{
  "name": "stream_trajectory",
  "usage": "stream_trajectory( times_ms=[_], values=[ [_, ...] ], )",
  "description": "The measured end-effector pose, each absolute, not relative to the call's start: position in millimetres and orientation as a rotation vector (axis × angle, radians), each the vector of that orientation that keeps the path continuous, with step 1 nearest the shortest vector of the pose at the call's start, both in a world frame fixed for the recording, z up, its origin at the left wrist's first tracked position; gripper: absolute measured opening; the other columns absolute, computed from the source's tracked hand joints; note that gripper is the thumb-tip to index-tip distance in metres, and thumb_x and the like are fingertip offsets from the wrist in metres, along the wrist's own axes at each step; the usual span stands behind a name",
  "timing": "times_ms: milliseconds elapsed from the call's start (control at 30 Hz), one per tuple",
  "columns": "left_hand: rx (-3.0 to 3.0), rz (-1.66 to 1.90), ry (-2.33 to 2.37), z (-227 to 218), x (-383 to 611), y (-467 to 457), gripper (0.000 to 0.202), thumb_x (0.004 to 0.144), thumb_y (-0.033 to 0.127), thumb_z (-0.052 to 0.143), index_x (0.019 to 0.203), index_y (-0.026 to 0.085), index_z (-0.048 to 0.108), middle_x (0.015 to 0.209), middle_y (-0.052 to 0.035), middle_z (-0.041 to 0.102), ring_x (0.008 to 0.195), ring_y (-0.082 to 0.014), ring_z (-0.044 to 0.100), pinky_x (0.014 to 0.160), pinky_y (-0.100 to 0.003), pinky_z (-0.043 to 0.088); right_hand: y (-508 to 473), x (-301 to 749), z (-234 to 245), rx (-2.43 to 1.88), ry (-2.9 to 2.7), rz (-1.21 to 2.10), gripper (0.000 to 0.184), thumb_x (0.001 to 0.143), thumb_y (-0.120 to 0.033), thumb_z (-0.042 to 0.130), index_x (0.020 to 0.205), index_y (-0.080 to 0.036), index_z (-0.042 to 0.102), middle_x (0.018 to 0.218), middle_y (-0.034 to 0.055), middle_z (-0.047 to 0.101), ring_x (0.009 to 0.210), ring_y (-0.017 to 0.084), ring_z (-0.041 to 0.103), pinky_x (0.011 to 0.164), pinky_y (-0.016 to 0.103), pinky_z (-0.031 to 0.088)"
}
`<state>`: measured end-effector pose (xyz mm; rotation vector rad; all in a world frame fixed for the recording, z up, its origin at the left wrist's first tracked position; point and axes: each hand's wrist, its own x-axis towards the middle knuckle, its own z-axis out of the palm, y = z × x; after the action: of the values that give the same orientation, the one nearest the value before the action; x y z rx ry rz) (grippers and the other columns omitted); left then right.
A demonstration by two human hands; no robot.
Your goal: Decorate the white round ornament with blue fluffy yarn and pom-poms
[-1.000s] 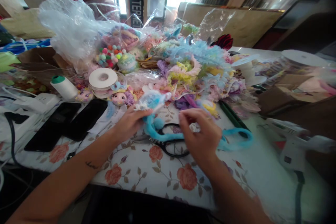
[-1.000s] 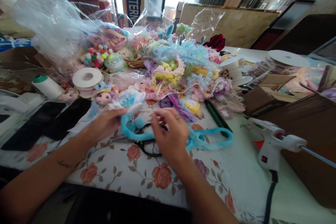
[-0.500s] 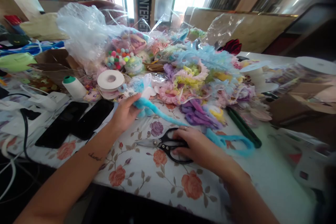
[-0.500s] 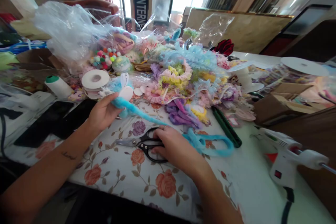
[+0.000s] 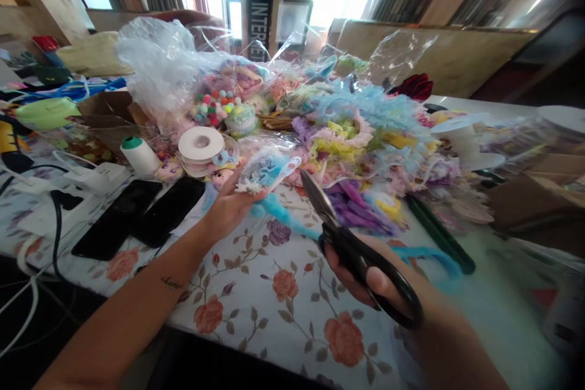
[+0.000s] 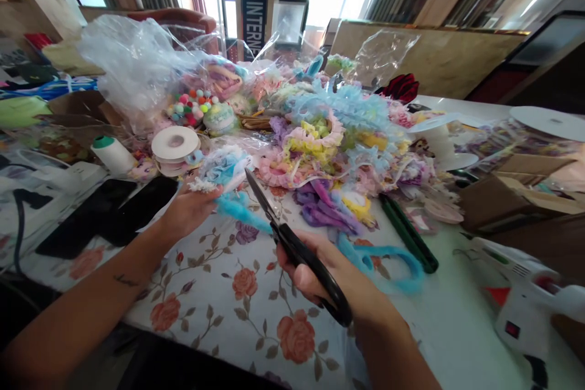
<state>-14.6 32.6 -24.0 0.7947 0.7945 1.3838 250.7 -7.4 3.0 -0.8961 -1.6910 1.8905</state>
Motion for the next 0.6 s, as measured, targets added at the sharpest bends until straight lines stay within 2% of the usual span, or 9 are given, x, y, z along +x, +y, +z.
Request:
stream_trajectory(
  times_ms=[67, 200, 367, 600],
  values=[
    [0.849, 1.417, 0.734, -21.2, -12.8, 30.4, 0.044, 0.06, 0.016, 0.083, 0.101, 0.027, 0.071, 0.078, 0.0024, 0.068, 0.091, -0.019, 0.067, 0.08, -0.027, 0.052, -8.9, 246.9, -1.7, -0.86, -1.781, 1.915, 0.061, 0.073, -0.078, 0.061, 0.089, -0.019, 0.056, 0.061, -0.0037, 0.045, 0.045, 0.007, 0.036, 0.043, 0.022, 0.031],
    [0.899, 1.417, 0.697, -19.2, -12.5, 28.5, 0.042, 0.062, 0.019, 0.082, 0.102, 0.027, 0.071, 0.082, 0.0014, 0.069, 0.094, -0.0201, 0.067, 0.085, -0.03, 0.051, -9.9, 242.8, -3.9, -0.95, -1.896, 1.939, 0.066, 0.071, -0.083, 0.056, 0.087, -0.019, 0.055, 0.054, -0.0044, 0.045, 0.046, 0.011, 0.042, 0.046, 0.024, 0.04],
    [0.928, 1.437, 0.698, -18.6, -13.9, 28.5, 0.051, 0.064, 0.02, 0.082, 0.113, 0.025, 0.068, 0.088, -0.0009, 0.071, 0.098, -0.0236, 0.067, 0.085, -0.033, 0.052, -10.5, 242.4, 1.6, -0.966, -1.927, 1.87, 0.066, 0.074, -0.085, 0.049, 0.079, -0.019, 0.052, 0.051, -0.0048, 0.043, 0.043, 0.009, 0.037, 0.045, 0.024, 0.035],
    [0.908, 1.454, 0.701, -14.5, -12.4, 27.6, 0.058, 0.062, 0.02, 0.084, 0.116, 0.026, 0.067, 0.092, -0.0014, 0.072, 0.1, -0.0244, 0.067, 0.085, -0.033, 0.053, -8.9, 242.5, 7.3, -0.976, -1.884, 1.932, 0.064, 0.071, -0.083, 0.056, 0.075, -0.02, 0.048, 0.055, -0.0066, 0.036, 0.041, 0.006, 0.032, 0.043, 0.023, 0.027]
  ],
)
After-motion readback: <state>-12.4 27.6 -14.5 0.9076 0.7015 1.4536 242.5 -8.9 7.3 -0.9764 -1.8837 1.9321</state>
